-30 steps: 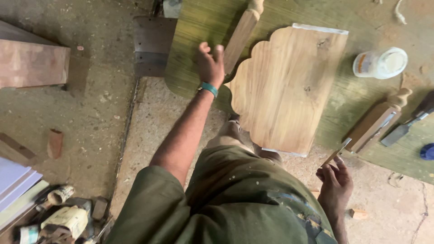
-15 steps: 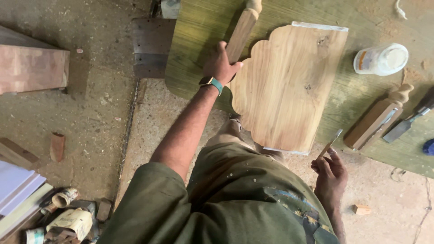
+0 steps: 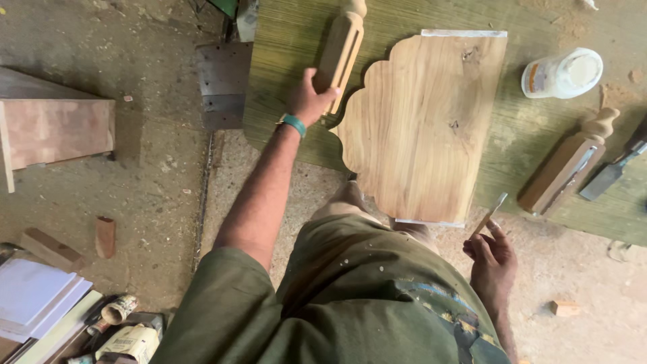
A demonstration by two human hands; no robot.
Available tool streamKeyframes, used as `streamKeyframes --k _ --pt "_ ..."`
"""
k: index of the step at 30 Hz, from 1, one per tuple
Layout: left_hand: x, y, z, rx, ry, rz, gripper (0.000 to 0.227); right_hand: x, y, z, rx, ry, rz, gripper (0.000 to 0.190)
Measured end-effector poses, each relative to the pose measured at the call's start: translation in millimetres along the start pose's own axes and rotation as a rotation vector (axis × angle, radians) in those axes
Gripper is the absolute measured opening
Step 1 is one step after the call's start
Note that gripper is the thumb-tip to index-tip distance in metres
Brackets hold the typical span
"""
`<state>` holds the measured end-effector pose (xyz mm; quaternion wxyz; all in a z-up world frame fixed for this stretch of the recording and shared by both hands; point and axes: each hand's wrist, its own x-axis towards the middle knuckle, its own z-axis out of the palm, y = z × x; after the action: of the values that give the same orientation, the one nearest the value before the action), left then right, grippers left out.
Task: The person assembles a wooden shelf by applying glue to wooden components and fitting them together by hand.
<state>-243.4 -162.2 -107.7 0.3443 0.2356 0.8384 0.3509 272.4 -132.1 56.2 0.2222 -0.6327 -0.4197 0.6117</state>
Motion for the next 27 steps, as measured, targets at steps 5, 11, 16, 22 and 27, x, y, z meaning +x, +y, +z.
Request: streamKeyframes --k 5,11,16,22,27 --pt "17 -37 -24 -0.077 0.078 -0.007 0.066 2 -6 2 -0.035 0.010 -0.003 0.046" --pt "0 -10 -31 0.314 0.086 -0.045 0.056 -1 -17 6 -0.034 0.016 -0.015 0.046" --pt "-16 8 -22 0.394 0.262 0.195 0.083 -3 -20 7 -0.062 0.017 -0.004 0.048" --pt "-18 20 -10 0.593 0.217 0.101 0.096 -7 -22 8 -0.073 -0.001 -0.012 0.049" --pt "-31 62 -34 0.389 0.121 -0.150 0.080 -1 -24 21 -0.132 0.037 0.024 0.043"
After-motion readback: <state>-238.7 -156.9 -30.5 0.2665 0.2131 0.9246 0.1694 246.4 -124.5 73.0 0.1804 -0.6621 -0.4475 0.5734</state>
